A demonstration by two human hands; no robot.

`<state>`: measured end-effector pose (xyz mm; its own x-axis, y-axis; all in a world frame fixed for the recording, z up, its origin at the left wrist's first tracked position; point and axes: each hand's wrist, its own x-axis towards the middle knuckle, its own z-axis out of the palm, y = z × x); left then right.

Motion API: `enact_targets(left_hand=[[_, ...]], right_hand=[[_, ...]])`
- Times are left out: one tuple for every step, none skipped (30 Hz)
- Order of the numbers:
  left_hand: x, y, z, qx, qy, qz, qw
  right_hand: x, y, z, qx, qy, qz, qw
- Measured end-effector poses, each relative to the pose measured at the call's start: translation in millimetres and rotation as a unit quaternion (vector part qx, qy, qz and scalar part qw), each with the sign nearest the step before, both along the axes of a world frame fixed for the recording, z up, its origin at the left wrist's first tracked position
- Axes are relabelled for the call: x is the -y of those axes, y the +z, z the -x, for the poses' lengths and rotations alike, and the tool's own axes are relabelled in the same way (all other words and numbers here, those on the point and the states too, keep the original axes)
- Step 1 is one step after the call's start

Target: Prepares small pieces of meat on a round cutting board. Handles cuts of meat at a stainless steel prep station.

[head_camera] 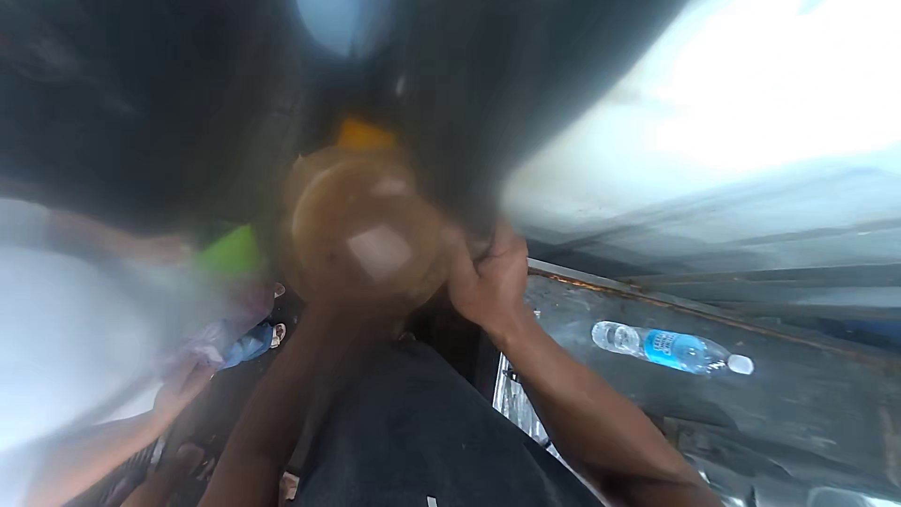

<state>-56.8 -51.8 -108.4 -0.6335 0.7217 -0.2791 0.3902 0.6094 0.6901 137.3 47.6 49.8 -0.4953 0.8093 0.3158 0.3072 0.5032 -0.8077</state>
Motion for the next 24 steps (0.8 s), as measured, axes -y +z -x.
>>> enact_targets(left_hand=[[-4, 4, 1, -0.001, 0.006, 0.004, 1.000], [-9, 13, 1, 0.008, 0.000, 0.008, 1.000], [-15, 21, 1, 0.019, -0.009, 0.021, 1.000], [-23, 24, 2, 0.030, -0.024, 0.041, 0.998], [-31, 21, 2, 0.035, -0.048, 0.050, 0.997], [-36, 14, 0, 0.034, -0.075, 0.060, 0.995], [-41, 0, -1, 0.004, -0.098, 0.065, 0.993], [-46, -14, 0, -0.024, -0.115, 0.072, 0.991], [-47, -33, -2, -0.054, -0.125, 0.073, 0.988], [-48, -38, -4, -0.062, -0.137, 0.074, 0.986], [-52, -27, -4, -0.052, -0.151, 0.080, 0.984], [-54, -17, -4, -0.040, -0.160, 0.094, 0.982], [-51, -8, -5, -0.026, -0.164, 0.116, 0.979], [-46, -2, -5, -0.011, -0.161, 0.131, 0.978], [-41, 10, -4, 0.010, -0.154, 0.144, 0.978], [-37, 22, -1, 0.030, -0.137, 0.146, 0.979], [-31, 32, 4, 0.045, -0.129, 0.144, 0.980], [-28, 46, 6, 0.067, -0.123, 0.139, 0.980], [-27, 60, 5, 0.095, -0.118, 0.127, 0.980], [-25, 68, 2, 0.115, -0.117, 0.113, 0.980], [-24, 75, -3, 0.131, -0.118, 0.107, 0.978], [-25, 81, -7, 0.136, -0.120, 0.107, 0.978], [-28, 90, -11, 0.138, -0.116, 0.098, 0.979], [-29, 93, -15, 0.136, -0.108, 0.073, 0.982]], right_hand=[[5, -15, 5, 0.000, -0.006, -0.009, 1.000], [12, -40, 5, 0.051, -0.013, 0.007, 0.999], [18, -66, 2, 0.163, -0.010, 0.058, 0.985], [20, -91, 2, 0.307, 0.014, 0.135, 0.942], [18, -113, 3, 0.421, 0.046, 0.205, 0.883], [17, -126, 6, 0.491, 0.067, 0.252, 0.831], [15, -130, 10, 0.523, 0.079, 0.277, 0.802], [12, -129, 15, 0.535, 0.086, 0.286, 0.790], [11, -126, 15, 0.538, 0.091, 0.291, 0.786], [12, -124, 14, 0.536, 0.094, 0.294, 0.786], [9, -121, 15, 0.532, 0.095, 0.292, 0.790], [7, -119, 15, 0.530, 0.097, 0.292, 0.790], [7, -118, 12, 0.532, 0.101, 0.293, 0.788], [8, -118, 6, 0.534, 0.103, 0.294, 0.786], [8, -116, -2, 0.533, 0.105, 0.297, 0.786], [6, -114, -12, 0.528, 0.106, 0.302, 0.787], [4, -114, -23, 0.525, 0.105, 0.307, 0.787], [0, -115, -33, 0.524, 0.098, 0.308, 0.788], [-6, -119, -39, 0.526, 0.091, 0.300, 0.790], [-11, -122, -42, 0.527, 0.082, 0.290, 0.795], [-15, -126, -42, 0.520, 0.071, 0.287, 0.801], [-19, -130, -40, 0.506, 0.060, 0.285, 0.812], [-25, -133, -39, 0.483, 0.050, 0.287, 0.826], [-29, -136, -38, 0.460, 0.044, 0.296, 0.836]])
